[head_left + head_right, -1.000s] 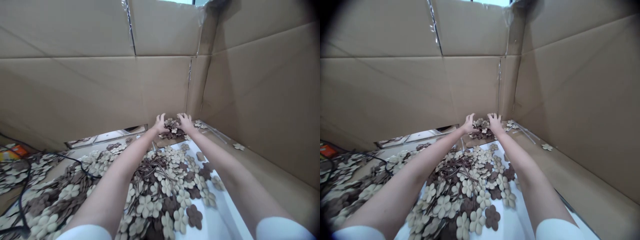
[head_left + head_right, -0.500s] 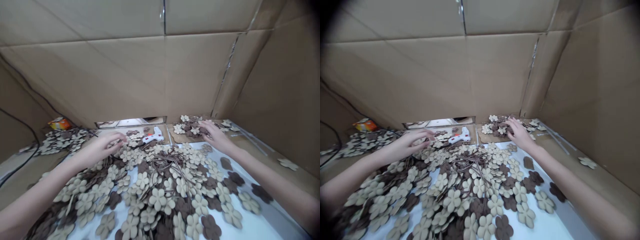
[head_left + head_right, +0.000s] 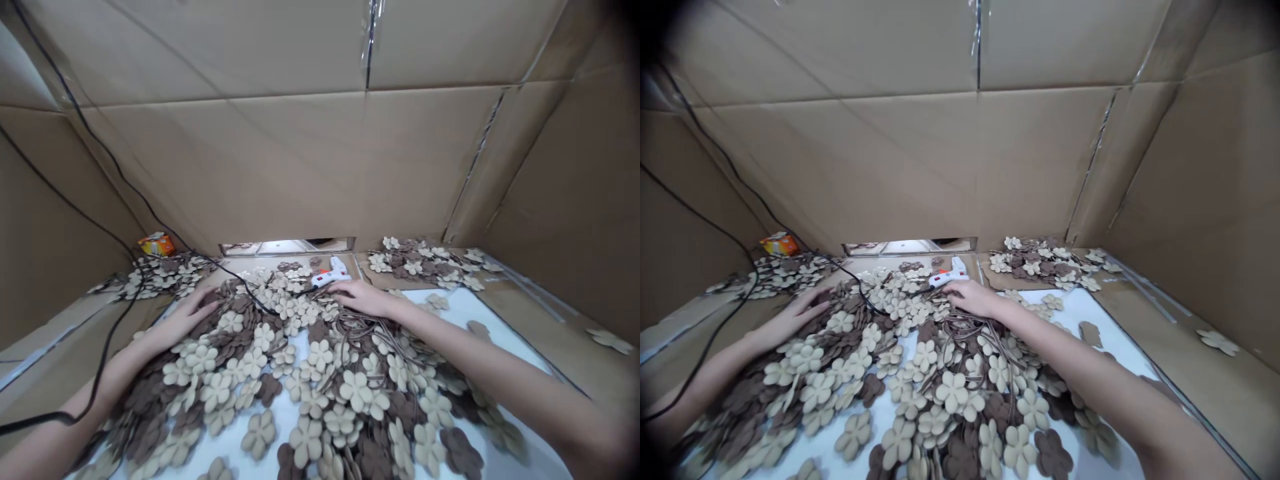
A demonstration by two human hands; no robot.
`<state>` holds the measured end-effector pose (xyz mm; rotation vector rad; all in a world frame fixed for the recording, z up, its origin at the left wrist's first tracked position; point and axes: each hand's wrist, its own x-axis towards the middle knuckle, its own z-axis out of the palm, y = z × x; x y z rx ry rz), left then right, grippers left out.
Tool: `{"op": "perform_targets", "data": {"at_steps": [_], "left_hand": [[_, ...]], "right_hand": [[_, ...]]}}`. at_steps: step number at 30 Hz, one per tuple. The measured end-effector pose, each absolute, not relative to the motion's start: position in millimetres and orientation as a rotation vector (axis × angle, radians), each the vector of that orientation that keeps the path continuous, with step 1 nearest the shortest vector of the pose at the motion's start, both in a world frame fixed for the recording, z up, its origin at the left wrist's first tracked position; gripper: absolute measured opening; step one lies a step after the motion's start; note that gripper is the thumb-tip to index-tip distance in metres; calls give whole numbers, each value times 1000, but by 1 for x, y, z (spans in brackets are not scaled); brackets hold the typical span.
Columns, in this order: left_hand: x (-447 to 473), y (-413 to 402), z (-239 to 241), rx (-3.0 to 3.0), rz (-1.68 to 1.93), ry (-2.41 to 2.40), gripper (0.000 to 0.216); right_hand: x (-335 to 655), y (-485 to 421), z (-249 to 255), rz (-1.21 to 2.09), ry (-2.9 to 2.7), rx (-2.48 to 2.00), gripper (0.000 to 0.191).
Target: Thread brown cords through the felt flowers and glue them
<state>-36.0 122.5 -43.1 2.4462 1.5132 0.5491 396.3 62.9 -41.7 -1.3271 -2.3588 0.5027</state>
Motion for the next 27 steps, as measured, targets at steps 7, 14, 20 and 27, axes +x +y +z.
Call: {"op": "perform_targets", "data": {"at_steps": [7,14,20,27], "left_hand": [[-28,120,-44,2327,456,1363,63],[-30,92,-48,2383,443,1330,50],[-19,56,-47,2409,517,1333,43],[0,22,-42,2370,533,1351,38]], "right_hand": [[378,72,-52,527,-2371,-1444,45],[385,64,-41,731,-2365,-1488,43],[392,56,-38,899,-2341,-1500,51],[393,51,-5,1044,-2476,-1382,51]]}}
